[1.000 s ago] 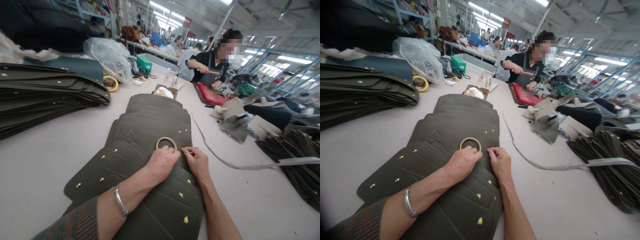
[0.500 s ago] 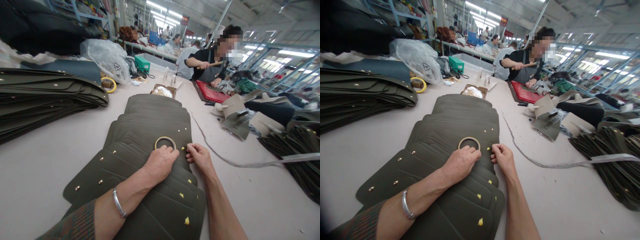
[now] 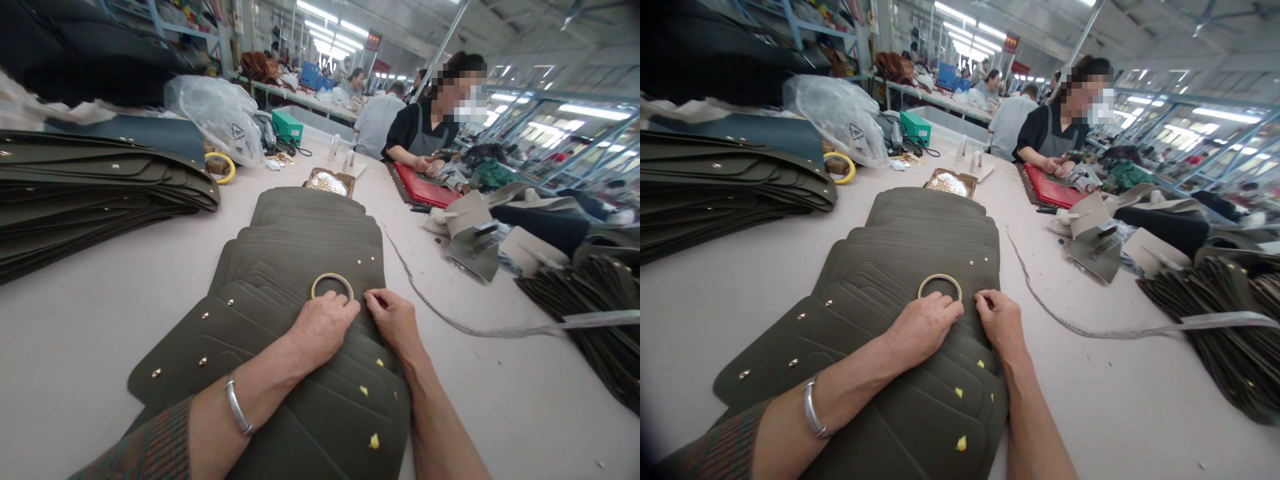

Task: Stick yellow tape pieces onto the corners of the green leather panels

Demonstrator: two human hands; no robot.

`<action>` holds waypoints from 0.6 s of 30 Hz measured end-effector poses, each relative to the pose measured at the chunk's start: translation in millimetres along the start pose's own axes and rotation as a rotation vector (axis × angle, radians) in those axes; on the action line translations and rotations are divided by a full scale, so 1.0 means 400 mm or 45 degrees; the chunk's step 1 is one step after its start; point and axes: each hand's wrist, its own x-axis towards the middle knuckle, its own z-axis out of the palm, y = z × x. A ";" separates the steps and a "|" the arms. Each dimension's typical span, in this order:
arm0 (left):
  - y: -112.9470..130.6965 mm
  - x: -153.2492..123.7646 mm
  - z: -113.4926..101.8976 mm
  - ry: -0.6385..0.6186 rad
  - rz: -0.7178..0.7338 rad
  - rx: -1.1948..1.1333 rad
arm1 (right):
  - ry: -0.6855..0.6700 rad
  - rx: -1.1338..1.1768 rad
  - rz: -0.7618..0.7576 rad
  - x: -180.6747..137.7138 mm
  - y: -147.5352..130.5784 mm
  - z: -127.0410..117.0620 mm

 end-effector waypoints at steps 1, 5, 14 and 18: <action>0.000 0.000 -0.003 0.010 0.015 -0.002 | -0.022 0.003 0.021 0.001 -0.003 -0.004; -0.010 0.001 -0.019 0.146 0.036 -0.031 | -0.323 0.085 0.097 -0.009 -0.015 -0.036; -0.041 0.002 -0.012 0.309 0.038 -0.236 | -0.229 0.322 -0.007 -0.030 -0.027 -0.047; -0.043 0.001 -0.017 0.328 0.058 -0.218 | -0.109 0.462 -0.179 -0.030 -0.044 -0.035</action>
